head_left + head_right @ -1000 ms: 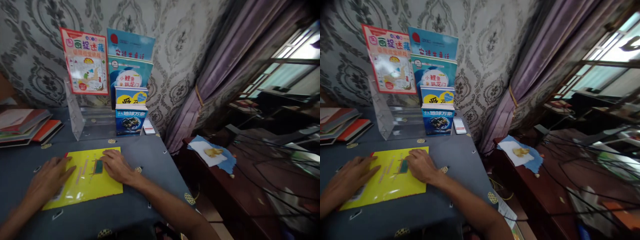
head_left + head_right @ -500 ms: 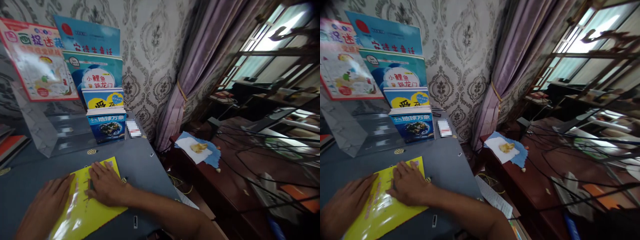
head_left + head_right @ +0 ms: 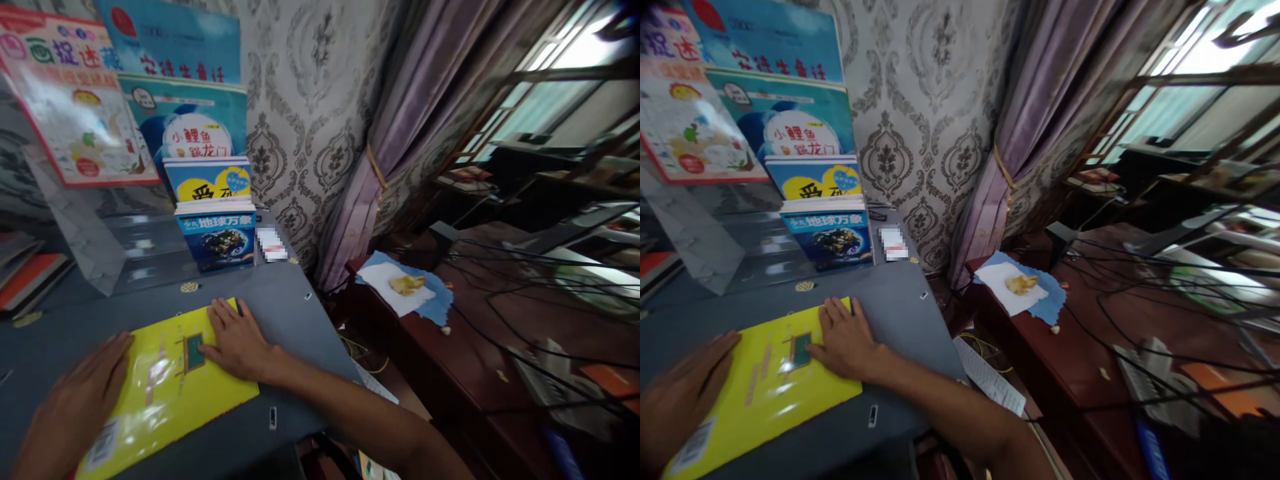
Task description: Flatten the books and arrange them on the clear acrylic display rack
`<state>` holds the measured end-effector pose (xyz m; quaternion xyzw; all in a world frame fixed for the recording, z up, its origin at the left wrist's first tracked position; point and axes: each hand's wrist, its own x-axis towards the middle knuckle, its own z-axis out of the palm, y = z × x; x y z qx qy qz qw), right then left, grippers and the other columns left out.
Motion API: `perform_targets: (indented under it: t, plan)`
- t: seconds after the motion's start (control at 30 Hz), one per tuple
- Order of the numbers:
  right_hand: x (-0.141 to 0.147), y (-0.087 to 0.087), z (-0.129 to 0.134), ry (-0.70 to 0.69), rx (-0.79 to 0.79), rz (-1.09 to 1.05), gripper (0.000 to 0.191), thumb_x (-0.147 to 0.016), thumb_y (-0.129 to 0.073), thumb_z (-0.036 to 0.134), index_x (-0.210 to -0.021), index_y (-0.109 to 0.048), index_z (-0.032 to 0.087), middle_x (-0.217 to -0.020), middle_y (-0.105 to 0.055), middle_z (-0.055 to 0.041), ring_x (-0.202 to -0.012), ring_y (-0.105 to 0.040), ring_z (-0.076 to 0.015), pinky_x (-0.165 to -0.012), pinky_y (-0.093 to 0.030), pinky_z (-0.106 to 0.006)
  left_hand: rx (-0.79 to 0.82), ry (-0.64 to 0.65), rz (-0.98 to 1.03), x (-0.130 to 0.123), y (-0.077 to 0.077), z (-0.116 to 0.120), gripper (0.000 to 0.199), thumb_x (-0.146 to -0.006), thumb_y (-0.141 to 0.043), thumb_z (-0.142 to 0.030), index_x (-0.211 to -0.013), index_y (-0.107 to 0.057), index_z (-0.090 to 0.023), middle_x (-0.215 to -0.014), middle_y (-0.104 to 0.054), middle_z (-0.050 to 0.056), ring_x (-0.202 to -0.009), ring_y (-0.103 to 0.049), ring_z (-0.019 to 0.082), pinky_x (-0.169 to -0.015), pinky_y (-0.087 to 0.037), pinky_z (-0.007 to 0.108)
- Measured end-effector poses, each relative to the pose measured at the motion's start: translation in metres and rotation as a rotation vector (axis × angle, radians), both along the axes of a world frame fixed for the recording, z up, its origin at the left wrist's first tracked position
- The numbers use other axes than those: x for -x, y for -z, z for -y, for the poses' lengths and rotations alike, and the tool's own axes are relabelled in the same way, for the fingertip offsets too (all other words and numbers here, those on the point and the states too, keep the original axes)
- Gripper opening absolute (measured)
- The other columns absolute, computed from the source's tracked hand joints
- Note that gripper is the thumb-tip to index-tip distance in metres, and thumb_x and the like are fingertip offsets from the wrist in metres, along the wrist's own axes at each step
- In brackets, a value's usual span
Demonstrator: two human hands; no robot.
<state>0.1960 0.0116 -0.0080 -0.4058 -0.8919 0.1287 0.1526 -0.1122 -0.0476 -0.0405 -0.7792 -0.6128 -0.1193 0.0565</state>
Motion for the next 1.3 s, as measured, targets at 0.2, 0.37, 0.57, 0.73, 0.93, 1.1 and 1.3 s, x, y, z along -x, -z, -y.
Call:
perform_targets:
  t: [0.2, 0.37, 0.57, 0.73, 0.93, 1.1, 1.3]
  plan:
    - [0.003, 0.012, -0.003, 0.005, -0.013, -0.007, 0.064, -0.103, -0.044, 0.051, -0.153, -0.040, 0.011, -0.161, -0.039, -0.0203, -0.153, -0.031, -0.0305, -0.125, -0.024, -0.058, 0.129, -0.182, -0.066, -0.041, -0.047, 0.006, 0.058, -0.097, -0.024, -0.034, -0.137, -0.061, -0.014, -0.144, -0.062, 0.014, -0.134, -0.058, 0.032, -0.107, -0.049, 0.051]
    - [0.005, 0.014, -0.001, 0.024, 0.008, -0.006, 0.065, -0.103, -0.044, 0.052, -0.152, -0.042, 0.009, -0.161, -0.039, -0.0207, -0.154, -0.029, -0.0326, -0.125, -0.023, -0.058, 0.221, -0.207, -0.193, -0.053, -0.061, 0.006, 0.052, -0.099, -0.029, -0.023, -0.141, -0.059, -0.024, -0.149, -0.058, 0.011, -0.136, -0.055, 0.031, -0.110, -0.043, 0.052]
    - [0.006, 0.011, 0.001, 0.060, -0.016, 0.024, 0.062, -0.103, -0.045, 0.052, -0.149, -0.047, 0.010, -0.160, -0.040, -0.0227, -0.153, -0.031, -0.0343, -0.123, -0.024, -0.059, 0.277, -0.184, -0.263, -0.082, -0.075, -0.005, 0.041, -0.097, -0.036, -0.013, -0.125, -0.067, -0.015, -0.129, -0.068, 0.017, -0.116, -0.064, 0.032, -0.104, -0.044, 0.049]
    - [0.007, 0.007, 0.002, 0.058, -0.004, 0.070, 0.061, -0.103, -0.046, 0.050, -0.150, -0.046, 0.010, -0.161, -0.038, -0.0247, -0.153, -0.030, -0.0375, -0.121, -0.024, -0.065, 0.231, -0.106, -0.226, -0.104, -0.071, -0.008, 0.044, -0.103, -0.038, -0.025, -0.143, -0.053, -0.019, -0.128, -0.064, 0.016, -0.120, -0.057, 0.032, -0.098, -0.047, 0.044]
    - [0.009, 0.001, 0.006, 0.095, 0.010, 0.101, 0.057, -0.102, -0.050, 0.048, -0.150, -0.048, 0.018, -0.162, -0.037, -0.0212, -0.154, -0.027, -0.0380, -0.119, -0.023, -0.068, 0.163, -0.042, -0.188, -0.108, -0.055, -0.014, 0.040, -0.105, -0.040, -0.032, -0.138, -0.058, -0.019, -0.137, -0.062, 0.016, -0.126, -0.056, 0.033, -0.102, -0.046, 0.049]
    - [0.009, -0.005, 0.008, 0.104, 0.007, 0.167, 0.059, -0.103, -0.047, 0.048, -0.152, -0.045, 0.016, -0.164, -0.034, -0.0211, -0.155, -0.026, -0.0353, -0.120, -0.026, -0.065, 0.028, 0.058, -0.131, -0.108, -0.035, -0.019, 0.035, -0.104, -0.040, -0.021, -0.130, -0.060, -0.011, -0.141, -0.062, 0.017, -0.128, -0.059, 0.028, -0.108, -0.045, 0.044]
    - [-0.001, -0.003, 0.012, 0.129, 0.020, 0.175, 0.065, -0.103, -0.047, 0.050, -0.153, -0.042, 0.009, -0.163, -0.034, -0.0239, -0.155, -0.026, -0.0344, -0.122, -0.025, -0.062, -0.014, 0.068, -0.064, -0.105, -0.029, -0.018, 0.036, -0.103, -0.039, -0.020, -0.130, -0.059, -0.009, -0.139, -0.063, 0.019, -0.128, -0.060, 0.029, -0.109, -0.045, 0.046]
